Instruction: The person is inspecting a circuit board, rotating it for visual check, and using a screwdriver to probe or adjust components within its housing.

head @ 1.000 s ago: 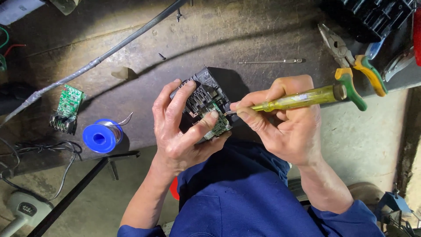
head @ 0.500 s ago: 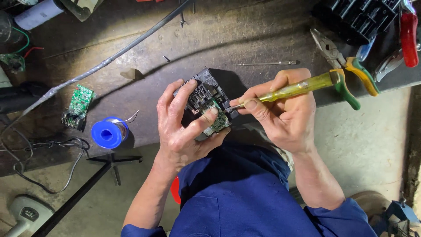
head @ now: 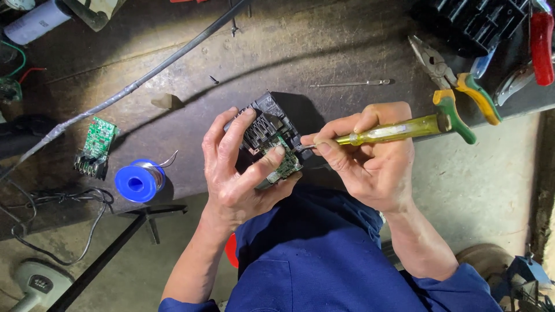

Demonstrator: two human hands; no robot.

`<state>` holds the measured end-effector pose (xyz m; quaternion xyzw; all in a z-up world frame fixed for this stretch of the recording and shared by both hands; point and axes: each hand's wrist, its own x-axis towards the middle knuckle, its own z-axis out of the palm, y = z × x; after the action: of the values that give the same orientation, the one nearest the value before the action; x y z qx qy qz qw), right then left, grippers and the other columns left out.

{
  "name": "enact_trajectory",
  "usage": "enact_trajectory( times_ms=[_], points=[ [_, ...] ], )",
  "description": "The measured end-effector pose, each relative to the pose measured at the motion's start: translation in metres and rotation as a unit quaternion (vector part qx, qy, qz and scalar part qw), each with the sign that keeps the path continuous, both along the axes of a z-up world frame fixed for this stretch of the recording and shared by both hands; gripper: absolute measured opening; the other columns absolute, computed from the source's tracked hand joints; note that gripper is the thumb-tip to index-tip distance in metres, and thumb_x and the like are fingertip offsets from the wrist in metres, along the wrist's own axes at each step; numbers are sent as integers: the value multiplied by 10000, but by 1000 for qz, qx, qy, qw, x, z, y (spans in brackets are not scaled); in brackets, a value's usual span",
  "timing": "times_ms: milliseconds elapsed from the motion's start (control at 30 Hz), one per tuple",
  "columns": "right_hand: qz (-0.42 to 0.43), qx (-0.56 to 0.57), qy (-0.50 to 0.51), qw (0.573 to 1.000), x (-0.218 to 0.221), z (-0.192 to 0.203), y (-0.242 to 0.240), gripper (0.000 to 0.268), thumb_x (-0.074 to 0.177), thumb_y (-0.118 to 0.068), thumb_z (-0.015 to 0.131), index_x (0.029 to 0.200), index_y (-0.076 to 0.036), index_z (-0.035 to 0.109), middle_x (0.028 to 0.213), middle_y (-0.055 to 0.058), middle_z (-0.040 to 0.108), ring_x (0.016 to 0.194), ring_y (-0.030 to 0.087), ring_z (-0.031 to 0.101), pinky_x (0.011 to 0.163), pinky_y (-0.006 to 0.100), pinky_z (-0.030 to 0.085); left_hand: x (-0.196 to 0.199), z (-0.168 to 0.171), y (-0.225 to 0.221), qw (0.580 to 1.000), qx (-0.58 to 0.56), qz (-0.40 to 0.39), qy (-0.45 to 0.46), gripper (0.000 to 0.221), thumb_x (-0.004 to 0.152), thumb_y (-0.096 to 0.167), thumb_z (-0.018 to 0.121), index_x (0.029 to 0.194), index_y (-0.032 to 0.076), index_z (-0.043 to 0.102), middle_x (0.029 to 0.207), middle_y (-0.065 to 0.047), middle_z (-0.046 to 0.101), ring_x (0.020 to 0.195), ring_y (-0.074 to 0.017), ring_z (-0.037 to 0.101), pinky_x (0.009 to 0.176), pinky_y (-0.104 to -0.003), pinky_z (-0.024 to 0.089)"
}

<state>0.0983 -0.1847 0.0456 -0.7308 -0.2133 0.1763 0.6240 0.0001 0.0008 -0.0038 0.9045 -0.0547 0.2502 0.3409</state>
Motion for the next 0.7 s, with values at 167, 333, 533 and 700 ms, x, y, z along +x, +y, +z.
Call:
enact_trajectory(
  times_ms=[167,333,533,700],
  points=[
    [-13,-153,-66,986,-1,3,-4,165,973,-170,712,943,-32,797,848,-34,684,441,26,322,418,144,212,1,3,0,1000,1,-1,-6,330,889,331,862,1056,125,666,1338,-318,528,1193,-555,545,1040,-659,520],
    [4,17,31,999,-1,-5,-6,254,995,4,641,1016,32,389,955,156,608,913,363,818,731,274,682,-2,1,-2,1000,-5,0,-10,360,904,338,861,1107,129,649,1381,-310,509,1214,-575,555,1050,-669,511],
    [-11,-9,-39,999,-9,-7,-9,126,994,-29,685,981,28,574,1128,71,489,935,319,833,757,216,648,-3,0,-1,1000,-4,-2,-14,377,909,353,857,1128,135,641,1385,-315,510,1214,-573,560,1055,-669,509],
    [12,-70,-101,992,0,5,0,214,995,-111,669,827,-29,564,936,109,771,873,222,797,766,244,571,-4,1,-4,1000,-3,4,-12,358,902,325,851,1123,127,651,1372,-324,511,1203,-576,567,1056,-668,511]
  ],
)
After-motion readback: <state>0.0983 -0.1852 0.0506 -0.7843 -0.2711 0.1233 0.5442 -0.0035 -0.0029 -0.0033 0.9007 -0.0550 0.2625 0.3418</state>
